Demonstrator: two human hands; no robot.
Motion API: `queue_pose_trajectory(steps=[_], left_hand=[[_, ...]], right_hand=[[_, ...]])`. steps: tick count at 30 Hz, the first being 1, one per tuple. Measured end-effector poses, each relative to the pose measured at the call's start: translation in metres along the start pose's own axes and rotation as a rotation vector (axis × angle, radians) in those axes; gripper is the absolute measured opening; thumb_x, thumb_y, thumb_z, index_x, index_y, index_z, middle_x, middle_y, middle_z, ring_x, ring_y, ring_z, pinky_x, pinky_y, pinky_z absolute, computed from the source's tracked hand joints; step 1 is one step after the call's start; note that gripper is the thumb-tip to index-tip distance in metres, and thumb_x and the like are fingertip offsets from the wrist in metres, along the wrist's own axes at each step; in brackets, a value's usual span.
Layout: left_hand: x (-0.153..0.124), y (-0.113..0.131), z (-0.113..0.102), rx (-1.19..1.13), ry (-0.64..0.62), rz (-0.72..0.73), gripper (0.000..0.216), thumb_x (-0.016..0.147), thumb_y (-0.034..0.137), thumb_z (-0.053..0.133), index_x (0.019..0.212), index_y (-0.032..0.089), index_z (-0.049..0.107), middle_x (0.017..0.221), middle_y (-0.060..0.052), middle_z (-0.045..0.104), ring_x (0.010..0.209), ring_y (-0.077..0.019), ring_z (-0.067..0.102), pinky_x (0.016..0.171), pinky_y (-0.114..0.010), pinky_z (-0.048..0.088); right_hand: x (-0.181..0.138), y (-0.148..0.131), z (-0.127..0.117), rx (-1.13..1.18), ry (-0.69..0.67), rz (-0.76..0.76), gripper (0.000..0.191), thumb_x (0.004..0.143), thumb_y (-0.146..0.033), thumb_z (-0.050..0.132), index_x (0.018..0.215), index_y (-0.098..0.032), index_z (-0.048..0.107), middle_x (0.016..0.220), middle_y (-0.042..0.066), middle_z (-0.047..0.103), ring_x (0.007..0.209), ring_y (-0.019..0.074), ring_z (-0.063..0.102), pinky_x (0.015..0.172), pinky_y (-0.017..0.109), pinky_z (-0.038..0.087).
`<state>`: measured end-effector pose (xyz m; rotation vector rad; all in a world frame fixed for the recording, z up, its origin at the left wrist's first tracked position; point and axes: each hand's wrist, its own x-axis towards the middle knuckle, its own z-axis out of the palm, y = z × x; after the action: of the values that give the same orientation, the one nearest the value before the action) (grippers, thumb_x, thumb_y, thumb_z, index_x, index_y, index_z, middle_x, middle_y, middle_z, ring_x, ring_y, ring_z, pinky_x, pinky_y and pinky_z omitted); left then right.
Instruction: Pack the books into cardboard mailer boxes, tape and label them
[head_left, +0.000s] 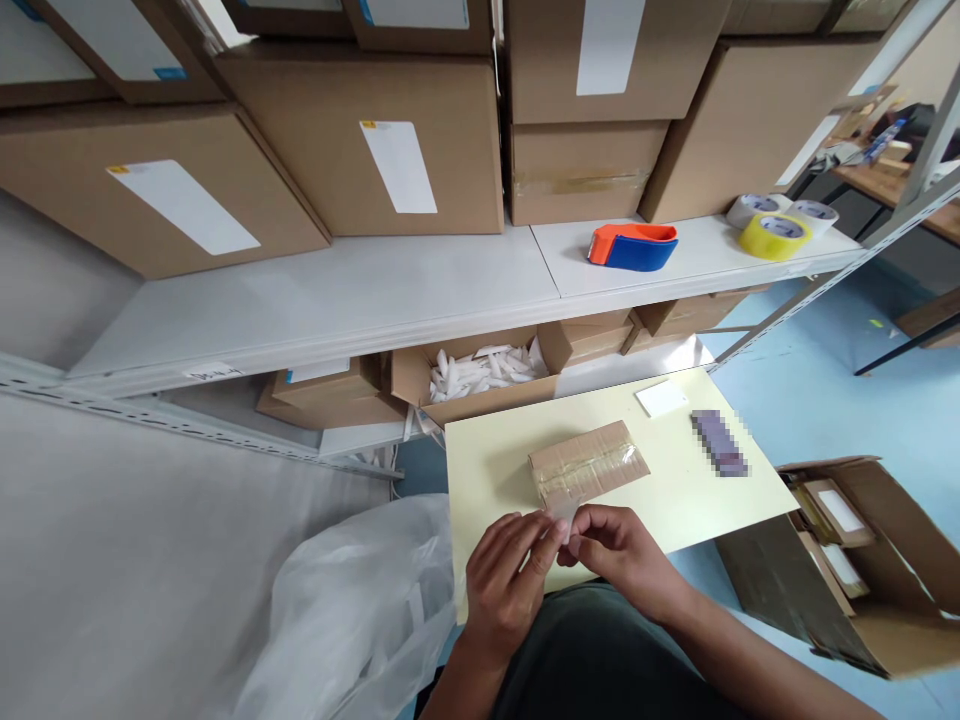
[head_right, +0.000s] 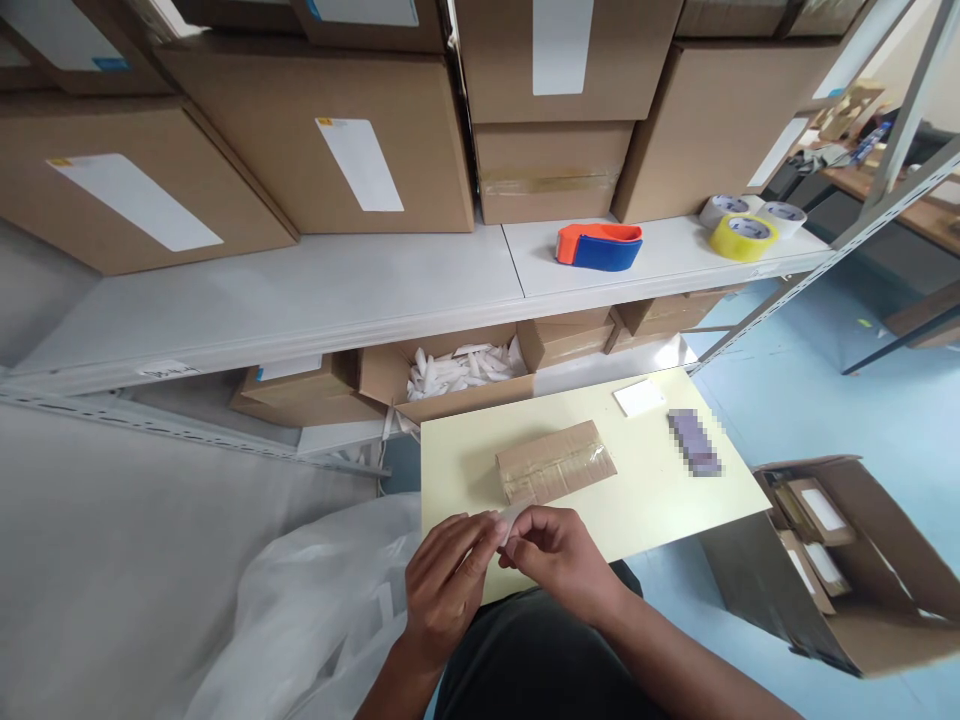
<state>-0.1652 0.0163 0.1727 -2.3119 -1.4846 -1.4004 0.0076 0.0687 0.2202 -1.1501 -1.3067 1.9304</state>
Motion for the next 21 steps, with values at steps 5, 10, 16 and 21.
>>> queue_pose_trajectory(steps=[5,10,16,21], left_hand=[[-0.0031,0.0007,0.0,0.013,-0.006,0.007,0.041,0.094,0.006,0.059,0.131,0.023,0.065,0.111,-0.009,0.076,0.107,-0.0213,0.072,0.093,-0.039,0.058],[-0.0039,0.002,-0.002,0.02,-0.017,0.008,0.042,0.094,0.007,0.058,0.133,0.022,0.064,0.109,-0.008,0.077,0.107,-0.021,0.072,0.094,-0.038,0.058],[-0.0039,0.0032,0.0003,0.012,-0.019,0.002,0.044,0.094,0.006,0.058,0.135,0.023,0.061,0.108,-0.008,0.077,0.106,-0.0205,0.072,0.093,-0.038,0.057],[-0.0039,0.0036,0.0019,-0.003,-0.022,0.007,0.044,0.092,0.004,0.059,0.133,0.02,0.062,0.107,-0.008,0.077,0.106,-0.0206,0.072,0.093,-0.038,0.056]], right_hand=[[-0.0027,0.0044,-0.0009,0.047,0.01,0.022,0.037,0.082,-0.054,0.074,0.073,-0.019,0.068,0.072,0.003,0.071,0.073,0.0167,0.065,0.075,0.031,0.053],[-0.0025,0.0063,0.0007,0.048,0.016,0.034,0.036,0.077,-0.052,0.08,0.072,-0.019,0.067,0.07,0.002,0.07,0.071,0.0167,0.065,0.074,0.031,0.054],[-0.0031,0.0063,0.0011,0.026,0.012,0.006,0.037,0.08,-0.054,0.076,0.073,-0.019,0.067,0.071,0.002,0.07,0.072,0.0162,0.065,0.074,0.031,0.054],[-0.0053,0.0064,-0.0013,0.04,0.02,0.018,0.038,0.081,-0.055,0.075,0.074,-0.019,0.067,0.071,0.002,0.07,0.073,0.0167,0.065,0.075,0.032,0.053]])
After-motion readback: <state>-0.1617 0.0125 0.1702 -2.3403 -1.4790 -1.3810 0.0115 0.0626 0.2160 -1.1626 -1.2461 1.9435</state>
